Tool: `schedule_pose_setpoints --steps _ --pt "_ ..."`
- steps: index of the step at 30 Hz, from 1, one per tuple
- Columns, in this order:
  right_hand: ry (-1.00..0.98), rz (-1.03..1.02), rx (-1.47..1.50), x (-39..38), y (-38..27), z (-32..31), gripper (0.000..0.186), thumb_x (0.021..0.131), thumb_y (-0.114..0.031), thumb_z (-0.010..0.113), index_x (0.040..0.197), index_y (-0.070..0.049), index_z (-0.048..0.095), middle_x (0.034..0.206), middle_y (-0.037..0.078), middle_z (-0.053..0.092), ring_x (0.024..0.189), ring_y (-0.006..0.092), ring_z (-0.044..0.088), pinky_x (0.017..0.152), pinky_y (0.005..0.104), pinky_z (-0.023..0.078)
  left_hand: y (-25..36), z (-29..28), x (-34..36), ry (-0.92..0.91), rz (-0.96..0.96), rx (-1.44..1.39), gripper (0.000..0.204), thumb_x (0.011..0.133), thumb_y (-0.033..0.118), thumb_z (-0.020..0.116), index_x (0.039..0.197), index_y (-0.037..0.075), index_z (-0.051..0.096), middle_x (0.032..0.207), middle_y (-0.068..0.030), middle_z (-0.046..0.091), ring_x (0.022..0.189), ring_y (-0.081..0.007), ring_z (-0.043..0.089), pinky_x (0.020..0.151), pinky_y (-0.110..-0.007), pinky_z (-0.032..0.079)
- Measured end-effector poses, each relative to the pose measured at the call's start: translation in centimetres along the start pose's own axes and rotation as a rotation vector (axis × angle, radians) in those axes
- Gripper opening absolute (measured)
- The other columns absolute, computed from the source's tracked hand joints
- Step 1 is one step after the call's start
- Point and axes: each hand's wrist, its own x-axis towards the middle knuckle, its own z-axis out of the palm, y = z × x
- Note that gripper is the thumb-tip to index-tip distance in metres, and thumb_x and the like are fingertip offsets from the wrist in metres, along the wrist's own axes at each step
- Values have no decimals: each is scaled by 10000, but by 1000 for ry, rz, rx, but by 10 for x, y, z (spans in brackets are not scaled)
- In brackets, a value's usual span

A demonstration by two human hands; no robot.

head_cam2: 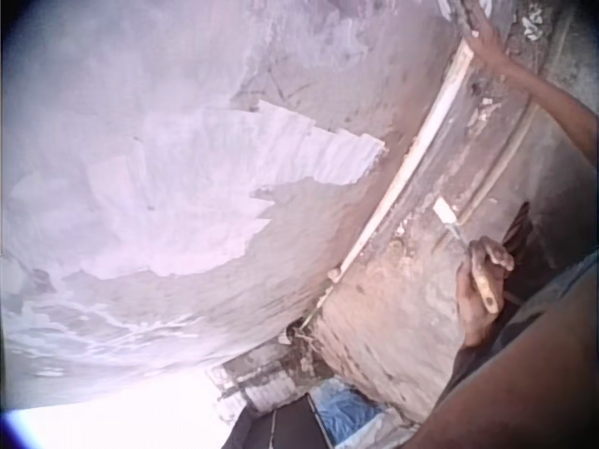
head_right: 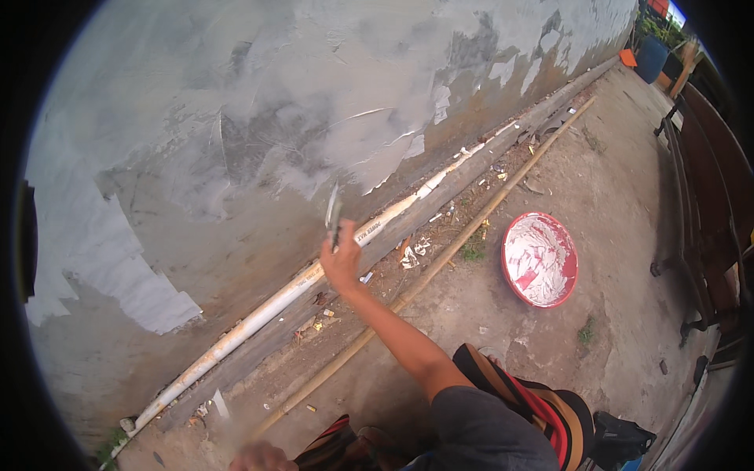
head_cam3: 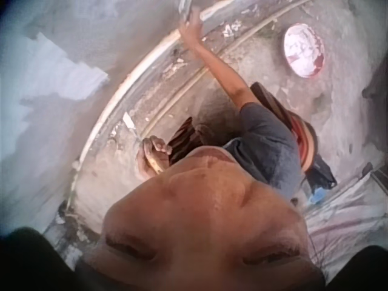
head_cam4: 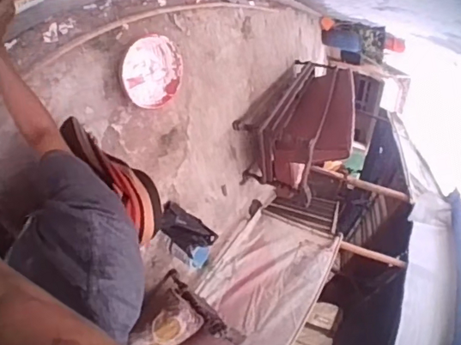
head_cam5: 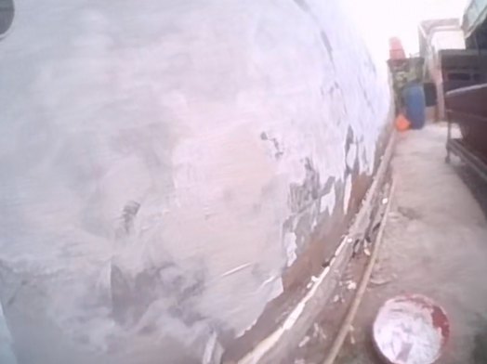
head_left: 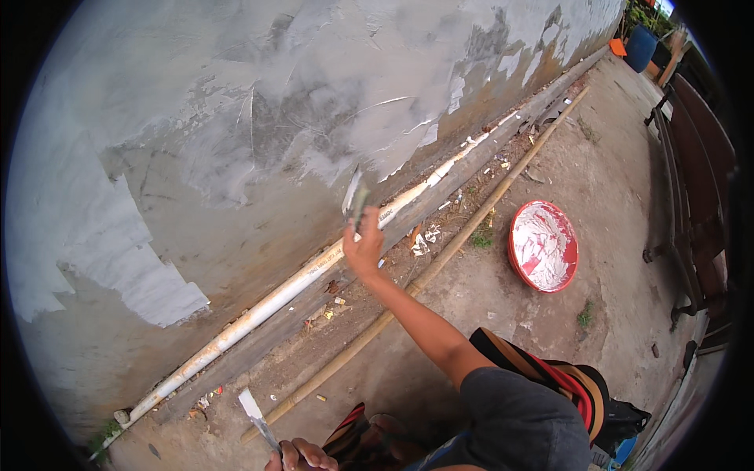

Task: The person applies white plaster to a concrete wall using a small trowel and a larger flat tool. They repeatedly scoop plaster from a red bowl and spread it across the wall surface, smoothing the applied material.

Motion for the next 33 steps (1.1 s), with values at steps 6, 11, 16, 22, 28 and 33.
schedule_pose_setpoints --steps 6,11,16,22,28,33 --pt "660 -161 -122 71 68 -92 644 867 -91 532 1376 159 227 1312 336 446 1166 410 500 1039 456 350 1 0 -4 16 16 -12 295 982 336 443 765 137 424 817 -45 460 771 -181 483 716 -329 421" --pt "543 -161 -21 140 72 -112 473 795 -37 504 1254 75 519 1138 262 618 1032 389 595 929 403 423 3 -3 -16 97 82 -22 291 973 344 459 771 136 426 811 -40 455 758 -176 472 695 -327 413" --pt "494 -137 32 148 70 -91 467 793 -32 499 1250 23 577 1021 207 676 910 287 640 827 362 458 4 -4 -27 145 118 -11 289 971 347 464 785 127 427 809 -41 446 748 -171 459 691 -324 410" --pt "274 -224 128 84 45 -48 582 765 78 479 1326 -60 552 1239 179 621 1075 229 597 910 324 464 4 2 -23 116 122 -11 292 975 339 459 800 107 436 803 -48 443 747 -165 457 688 -316 413" --pt "11 -342 102 -10 19 14 581 773 96 500 1329 -67 542 1313 161 571 1209 316 554 1014 361 440 -2 18 -9 53 63 25 271 974 318 457 825 92 458 823 -56 466 764 -167 465 699 -316 410" --pt "-83 -109 141 -15 29 -20 433 876 -21 576 1304 -84 571 1329 153 559 1182 330 571 1004 371 454 -5 8 -6 -31 34 -36 273 966 329 476 835 90 473 832 -63 475 793 -175 477 730 -330 417"
